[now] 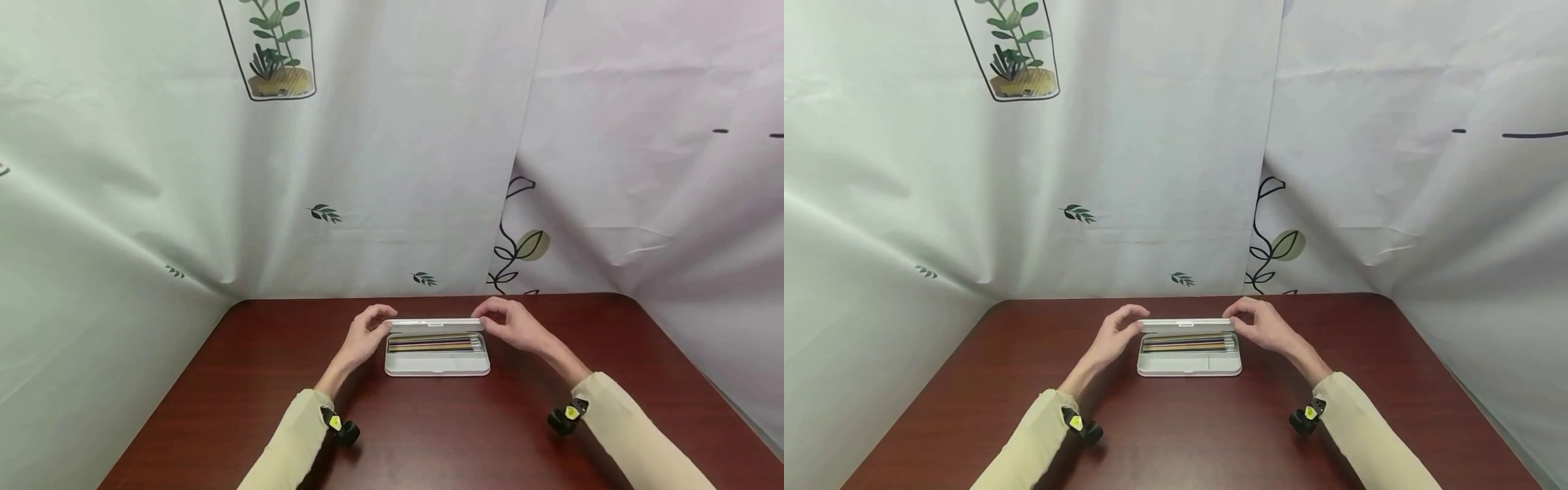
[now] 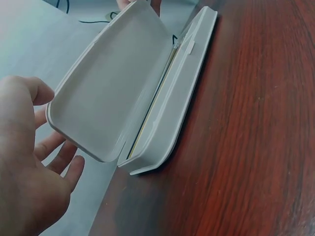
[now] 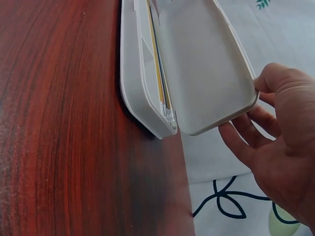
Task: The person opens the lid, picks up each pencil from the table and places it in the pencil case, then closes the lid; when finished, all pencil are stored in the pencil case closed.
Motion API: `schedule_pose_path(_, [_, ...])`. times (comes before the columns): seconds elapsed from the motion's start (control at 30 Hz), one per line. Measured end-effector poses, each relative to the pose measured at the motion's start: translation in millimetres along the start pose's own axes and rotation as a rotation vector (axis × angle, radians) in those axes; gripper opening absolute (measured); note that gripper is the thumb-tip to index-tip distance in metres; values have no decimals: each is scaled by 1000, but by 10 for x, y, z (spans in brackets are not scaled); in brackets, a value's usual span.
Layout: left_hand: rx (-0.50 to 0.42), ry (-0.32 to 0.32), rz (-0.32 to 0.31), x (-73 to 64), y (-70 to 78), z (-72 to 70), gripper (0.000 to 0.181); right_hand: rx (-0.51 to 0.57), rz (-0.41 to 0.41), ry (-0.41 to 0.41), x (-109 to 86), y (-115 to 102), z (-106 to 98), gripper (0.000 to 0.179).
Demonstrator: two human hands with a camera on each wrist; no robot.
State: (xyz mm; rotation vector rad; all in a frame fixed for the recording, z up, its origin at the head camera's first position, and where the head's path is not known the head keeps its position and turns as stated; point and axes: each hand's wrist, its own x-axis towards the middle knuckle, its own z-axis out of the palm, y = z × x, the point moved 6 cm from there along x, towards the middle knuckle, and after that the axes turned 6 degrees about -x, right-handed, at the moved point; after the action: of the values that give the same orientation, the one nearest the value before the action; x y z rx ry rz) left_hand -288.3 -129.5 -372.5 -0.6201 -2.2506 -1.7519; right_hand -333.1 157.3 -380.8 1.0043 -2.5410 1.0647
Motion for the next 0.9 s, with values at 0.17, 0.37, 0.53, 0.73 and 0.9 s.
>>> schedule_pose_path(0.17, [-10,-1,6,2,-6,17,16,-6,-15,-1,-12,-24,-3,20])
schedule_pose_path(0.37, [-10,-13,6,-6,9,16,13,-8,-29,4,-23,-48,-4,21])
schedule_pose_path(0.53, [4,-39,14,-25,18,19,12,-23,-20,6,-47,-32,12,19])
schedule_pose_path(0.73, [-1,-72,2,-72,1,27,14,-10,-7,-11,-98,-21,46,19])
schedule_pose_path(0.9, [-3,-89,17,-114,-19,33,14,-3,-34,-17,-136,-30,77,18])
